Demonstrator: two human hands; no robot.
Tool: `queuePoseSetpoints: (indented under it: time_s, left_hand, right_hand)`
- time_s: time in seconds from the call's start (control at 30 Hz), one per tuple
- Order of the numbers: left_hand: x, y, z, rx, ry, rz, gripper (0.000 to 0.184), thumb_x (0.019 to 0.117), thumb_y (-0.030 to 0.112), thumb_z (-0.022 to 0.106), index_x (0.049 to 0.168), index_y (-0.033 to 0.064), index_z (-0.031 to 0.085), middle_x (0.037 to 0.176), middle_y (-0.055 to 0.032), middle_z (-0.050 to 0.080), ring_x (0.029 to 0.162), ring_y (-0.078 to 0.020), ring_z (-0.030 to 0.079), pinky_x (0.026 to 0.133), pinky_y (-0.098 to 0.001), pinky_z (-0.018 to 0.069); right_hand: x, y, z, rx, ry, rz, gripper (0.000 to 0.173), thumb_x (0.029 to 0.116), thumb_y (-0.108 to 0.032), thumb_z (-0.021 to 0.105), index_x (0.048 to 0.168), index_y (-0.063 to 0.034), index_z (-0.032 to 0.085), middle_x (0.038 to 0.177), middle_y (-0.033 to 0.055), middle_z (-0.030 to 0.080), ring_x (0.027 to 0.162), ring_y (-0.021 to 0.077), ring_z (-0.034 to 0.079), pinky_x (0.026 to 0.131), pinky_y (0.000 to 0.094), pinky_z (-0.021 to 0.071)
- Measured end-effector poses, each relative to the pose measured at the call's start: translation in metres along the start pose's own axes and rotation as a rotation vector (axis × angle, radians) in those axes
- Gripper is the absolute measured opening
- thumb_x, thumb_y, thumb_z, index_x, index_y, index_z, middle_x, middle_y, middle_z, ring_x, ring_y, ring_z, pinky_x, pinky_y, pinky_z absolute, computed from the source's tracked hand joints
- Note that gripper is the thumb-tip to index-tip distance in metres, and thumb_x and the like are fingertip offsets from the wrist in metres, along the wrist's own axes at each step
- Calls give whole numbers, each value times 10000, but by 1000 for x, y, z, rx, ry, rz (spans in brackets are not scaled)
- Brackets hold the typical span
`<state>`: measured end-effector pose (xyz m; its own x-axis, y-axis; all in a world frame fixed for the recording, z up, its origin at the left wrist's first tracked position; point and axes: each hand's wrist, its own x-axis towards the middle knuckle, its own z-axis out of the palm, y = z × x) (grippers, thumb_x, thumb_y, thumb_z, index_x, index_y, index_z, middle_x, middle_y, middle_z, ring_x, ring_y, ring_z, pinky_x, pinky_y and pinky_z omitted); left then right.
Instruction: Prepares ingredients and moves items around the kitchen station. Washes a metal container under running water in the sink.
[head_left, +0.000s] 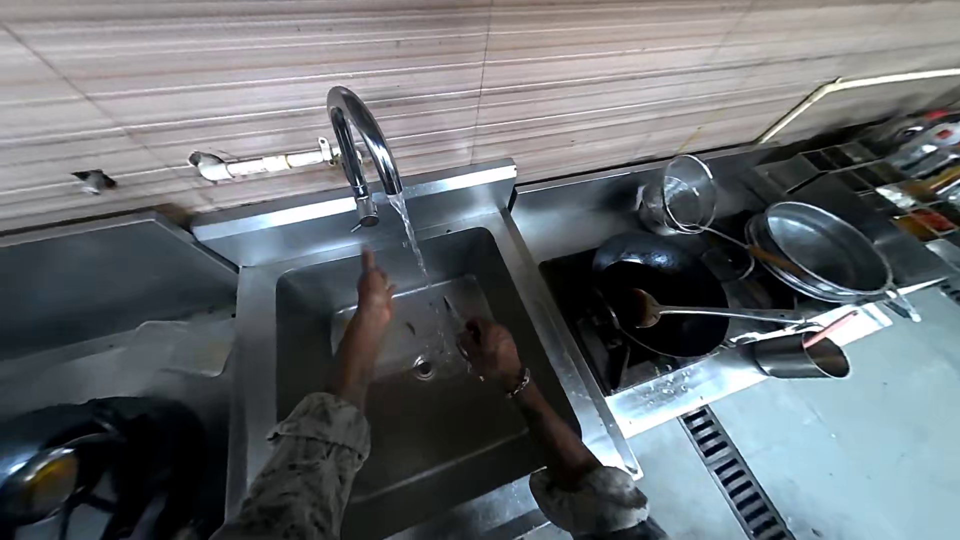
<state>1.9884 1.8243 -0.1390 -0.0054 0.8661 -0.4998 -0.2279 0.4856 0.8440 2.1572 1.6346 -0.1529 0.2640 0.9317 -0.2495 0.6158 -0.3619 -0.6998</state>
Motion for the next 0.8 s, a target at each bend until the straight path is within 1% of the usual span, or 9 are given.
queuePoseSetpoints:
  time_s: [0.07, 0.2, 0.27, 0.33, 0.4, 0.47, 0.53, 0.63, 0.8]
  left_hand:
    - [-2, 33, 0, -141, -45, 95, 768, 1040, 637, 350, 1578, 93, 295, 1624, -137, 330, 1491, -284, 340, 1181, -531, 345]
    - [-6, 74, 5, -321, -129, 166, 553, 1103, 418, 366, 1552, 99, 315, 1576, -96, 418, 1453, -238, 413, 1167, -459, 384]
    - [-7, 79, 7, -275, -102, 231, 471, 1102, 289, 416, 1508, 54, 371, 1537, -128, 454, 1409, -242, 460, 1142, -436, 413]
    - [-8, 78, 8, -34, -82, 408, 467, 1084, 213, 463, 1508, 30, 388, 1509, -165, 469, 1348, -238, 498, 1114, -418, 427]
    - [-7, 78, 6, 323, -86, 604, 520, 1078, 218, 466, 1565, 71, 357, 1499, -167, 490, 1342, -223, 506, 1131, -404, 405]
    - [-8, 82, 4, 698, -62, 732, 514, 1095, 239, 438, 1580, 97, 343, 1503, -167, 511, 1367, -272, 523, 1150, -466, 416]
    - [-7, 89, 5, 901, -16, 821, 456, 1092, 217, 446, 1530, 92, 428, 1409, -189, 593, 1280, -336, 596, 1086, -541, 459]
    - [-3, 94, 1, 958, -5, 863, 385, 1093, 194, 432, 1454, 102, 531, 1310, -166, 661, 1201, -305, 648, 1049, -524, 487]
    - [-20, 94, -16, 722, -93, 747, 625, 1059, 391, 522, 1562, 58, 357, 1541, -173, 471, 1398, -260, 495, 1171, -451, 395]
  right_hand:
    - [-10, 8, -4, 35, 36, 44, 308, 966, -329, 678, 1168, -96, 678, 887, 143, 704, 750, 313, 691, 659, 564, 576]
    - [-16, 14, -10, 64, 59, 118, 307, 925, -319, 731, 1110, -77, 697, 903, 124, 711, 800, 286, 698, 729, 542, 586]
    - [-22, 15, -11, 72, 38, 123, 320, 916, -348, 732, 1098, -87, 703, 905, 93, 717, 817, 244, 701, 766, 499, 592]
    - [-28, 13, -13, 74, 15, 126, 312, 923, -355, 708, 1097, -96, 715, 922, 74, 724, 840, 214, 701, 799, 460, 587]
    - [-35, 7, -14, 70, 0, 113, 311, 935, -367, 683, 1096, -103, 718, 936, 65, 728, 863, 200, 701, 823, 441, 580]
    - [-42, 0, -12, 69, 15, 76, 291, 933, -379, 678, 1060, -121, 731, 905, 40, 725, 839, 172, 697, 807, 416, 583]
    - [-43, -8, -10, 69, 42, 43, 272, 927, -383, 686, 1031, -137, 737, 871, 18, 719, 809, 152, 692, 781, 400, 584]
    - [-49, -16, -10, 92, 68, 30, 263, 926, -370, 712, 1049, -138, 728, 848, 21, 716, 748, 163, 692, 715, 427, 602]
    - [-93, -65, -62, 92, 233, -126, 139, 943, -272, 716, 1027, -161, 721, 797, 3, 684, 630, 138, 644, 563, 379, 575]
